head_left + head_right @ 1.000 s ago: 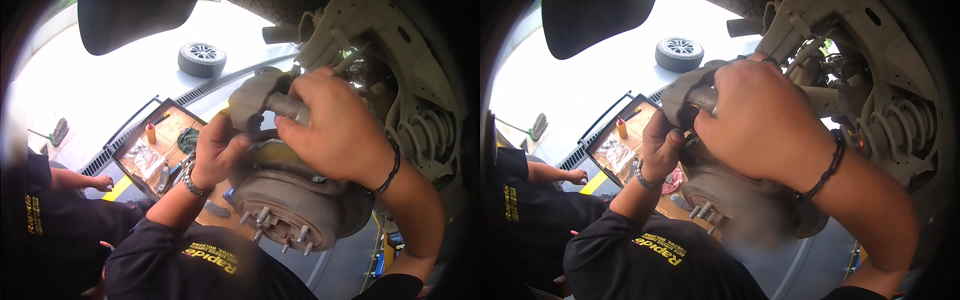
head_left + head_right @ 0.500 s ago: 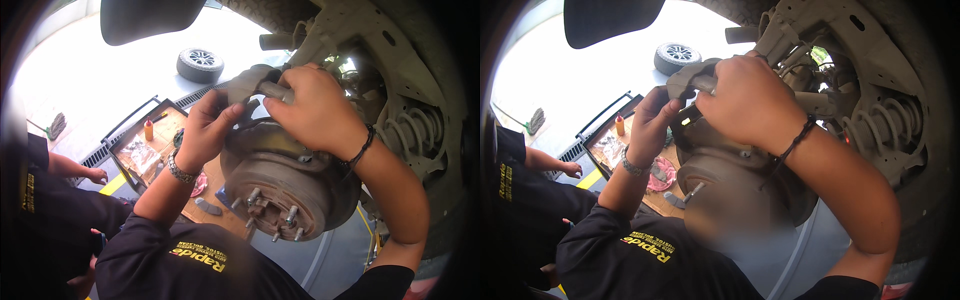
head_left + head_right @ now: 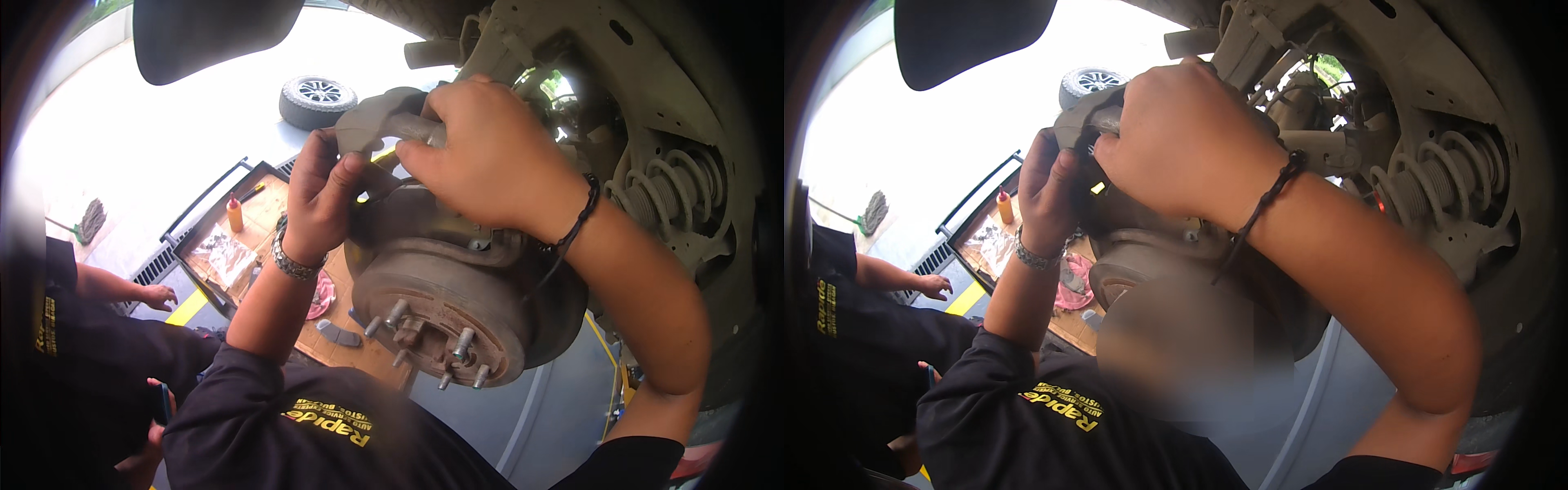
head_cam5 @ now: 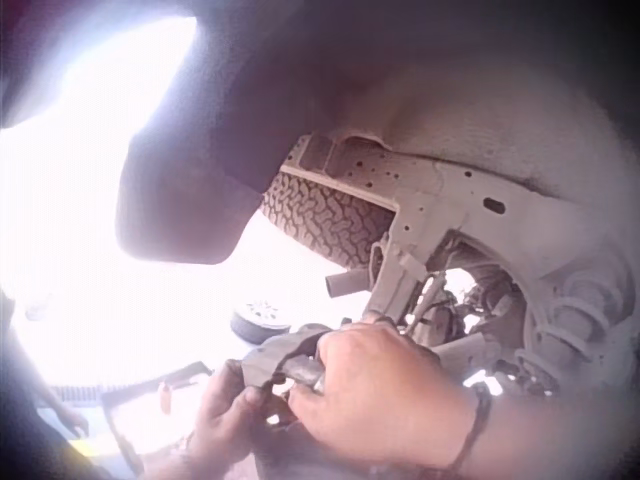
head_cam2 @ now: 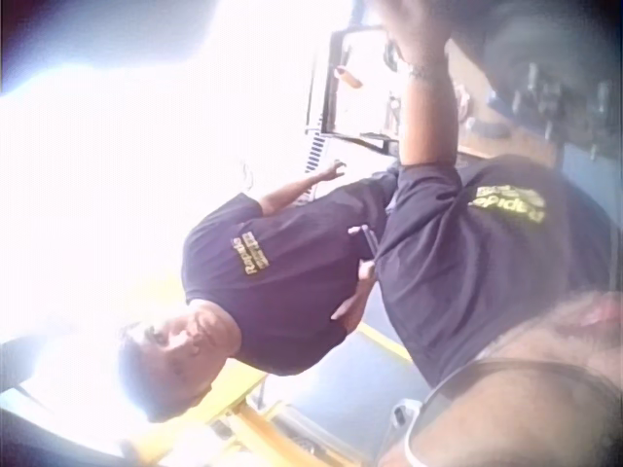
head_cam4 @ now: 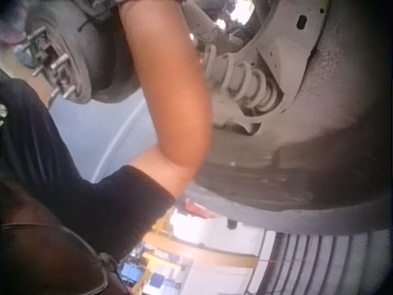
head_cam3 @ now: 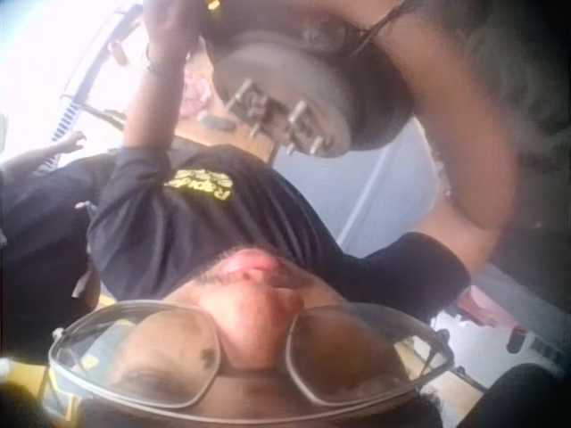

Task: The person removes old brake pads from a car's brake caliper, cleans the caliper, and prepares new brake pads for installation. The person handles brake pads, a brake caliper, and a box of new brake pads.

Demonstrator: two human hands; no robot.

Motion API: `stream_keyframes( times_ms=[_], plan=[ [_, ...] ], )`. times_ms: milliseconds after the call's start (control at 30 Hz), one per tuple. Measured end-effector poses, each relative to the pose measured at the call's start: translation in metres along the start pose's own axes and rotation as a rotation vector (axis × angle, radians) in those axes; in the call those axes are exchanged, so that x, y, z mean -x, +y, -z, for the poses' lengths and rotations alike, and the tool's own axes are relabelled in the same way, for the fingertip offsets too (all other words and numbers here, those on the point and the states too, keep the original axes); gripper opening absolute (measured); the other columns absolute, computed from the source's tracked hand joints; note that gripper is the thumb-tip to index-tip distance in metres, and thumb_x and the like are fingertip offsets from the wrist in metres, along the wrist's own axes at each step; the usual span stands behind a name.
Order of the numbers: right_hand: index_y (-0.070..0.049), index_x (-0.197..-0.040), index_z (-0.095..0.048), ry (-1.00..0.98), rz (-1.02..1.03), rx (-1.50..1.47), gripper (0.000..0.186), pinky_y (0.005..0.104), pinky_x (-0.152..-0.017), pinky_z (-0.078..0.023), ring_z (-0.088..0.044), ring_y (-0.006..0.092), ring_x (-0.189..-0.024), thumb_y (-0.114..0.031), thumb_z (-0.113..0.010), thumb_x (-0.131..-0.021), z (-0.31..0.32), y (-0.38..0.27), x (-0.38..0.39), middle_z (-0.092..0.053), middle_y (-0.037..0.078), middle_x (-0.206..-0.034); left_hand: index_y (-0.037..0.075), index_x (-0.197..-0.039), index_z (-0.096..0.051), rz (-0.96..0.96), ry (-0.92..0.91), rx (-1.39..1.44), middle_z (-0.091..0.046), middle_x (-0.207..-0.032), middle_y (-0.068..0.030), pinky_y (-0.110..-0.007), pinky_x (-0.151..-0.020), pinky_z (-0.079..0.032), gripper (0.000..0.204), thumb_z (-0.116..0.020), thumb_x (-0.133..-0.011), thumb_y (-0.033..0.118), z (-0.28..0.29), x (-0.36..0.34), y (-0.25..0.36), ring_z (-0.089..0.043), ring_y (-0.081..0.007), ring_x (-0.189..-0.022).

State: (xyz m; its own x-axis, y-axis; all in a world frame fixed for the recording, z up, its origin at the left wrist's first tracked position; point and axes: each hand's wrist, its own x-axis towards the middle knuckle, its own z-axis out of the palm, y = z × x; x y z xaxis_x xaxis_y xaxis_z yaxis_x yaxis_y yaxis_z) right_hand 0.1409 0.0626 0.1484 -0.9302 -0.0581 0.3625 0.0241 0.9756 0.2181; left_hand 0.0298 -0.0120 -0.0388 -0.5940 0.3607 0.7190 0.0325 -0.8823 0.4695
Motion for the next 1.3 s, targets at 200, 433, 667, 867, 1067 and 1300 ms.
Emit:
stream_keyframes(
  times_ms=[200, 433, 667, 867, 1067, 1300],
  plan=[
    [0.008, -0.076, -0.065, 0.024, 0.056, 0.066, 0.035, 0.0479, -0.076, -0.051, -0.063, 0.0436, -0.084, -0.027, -0.069, -0.076, 0.001, -0.004, 0.002, -0.065, 0.028, -0.079, -0.004, -0.129, -0.048, -0.032, 0.022, -0.086, -0.062, -0.119, -0.0112, -0.031, -0.093, -0.05, 0.038, -0.056, -0.104, 0.022, 0.003, 0.003, -0.003, -0.06, -0.0154, -0.108],
    [0.008, -0.088, -0.066, 0.206, -0.156, -0.075, 0.034, 0.0446, -0.066, -0.051, -0.066, 0.0376, -0.071, -0.026, -0.068, -0.082, 0.007, -0.004, 0.004, -0.066, 0.026, -0.075, -0.005, -0.122, -0.051, -0.091, 0.018, -0.004, -0.064, -0.114, -0.013, -0.032, -0.083, -0.057, 0.032, -0.05, -0.107, 0.023, -0.021, -0.04, 0.015, -0.07, -0.022, -0.096],
    [0.006, -0.098, -0.069, 0.318, -0.188, -0.177, 0.034, 0.0335, -0.061, -0.051, -0.066, 0.0201, -0.064, -0.025, -0.072, -0.086, 0.004, 0.0, 0.011, -0.068, 0.016, -0.071, -0.002, -0.134, -0.052, -0.025, 0.085, -0.428, -0.066, -0.111, -0.0124, -0.034, -0.084, -0.055, 0.058, -0.079, -0.087, 0.02, -0.017, -0.011, 0.016, -0.067, -0.0192, -0.096],
    [0.008, -0.106, -0.068, 0.3, -0.336, -0.327, 0.038, 0.0298, -0.072, -0.054, -0.07, 0.0171, -0.08, -0.025, -0.072, -0.087, 0.008, -0.006, 0.01, -0.073, 0.015, -0.088, 0.001, -0.11, -0.067, -0.05, -0.119, -0.717, -0.066, -0.106, -0.0112, -0.033, -0.087, -0.052, 0.032, -0.08, -0.084, 0.015, -0.017, 0.016, 0.025, -0.067, -0.0237, -0.095],
    [0.009, -0.084, -0.069, 0.422, -0.279, -0.357, 0.03, 0.0407, -0.069, -0.054, -0.07, 0.0363, -0.071, -0.02, -0.068, -0.078, 0.015, -0.009, 0.01, -0.068, 0.025, -0.074, 0.002, -0.11, -0.063, 0.077, -0.067, -0.215, -0.066, -0.11, -0.0071, -0.032, -0.092, -0.049, 0.025, -0.075, -0.089, 0.007, -0.015, 0.029, 0.02, -0.063, -0.0194, -0.106],
    [0.01, -0.082, -0.069, 0.381, -0.255, -0.146, 0.032, 0.0413, -0.07, -0.054, -0.07, 0.0351, -0.071, -0.022, -0.067, -0.08, 0.013, -0.017, 0.008, -0.067, 0.027, -0.072, 0.004, -0.12, -0.053, -0.429, -0.182, -0.114, -0.061, -0.118, -0.0202, -0.043, -0.099, -0.048, 0.03, -0.066, -0.093, 0.003, 0.004, 0.015, 0.047, -0.059, -0.0298, -0.113]
  ],
)
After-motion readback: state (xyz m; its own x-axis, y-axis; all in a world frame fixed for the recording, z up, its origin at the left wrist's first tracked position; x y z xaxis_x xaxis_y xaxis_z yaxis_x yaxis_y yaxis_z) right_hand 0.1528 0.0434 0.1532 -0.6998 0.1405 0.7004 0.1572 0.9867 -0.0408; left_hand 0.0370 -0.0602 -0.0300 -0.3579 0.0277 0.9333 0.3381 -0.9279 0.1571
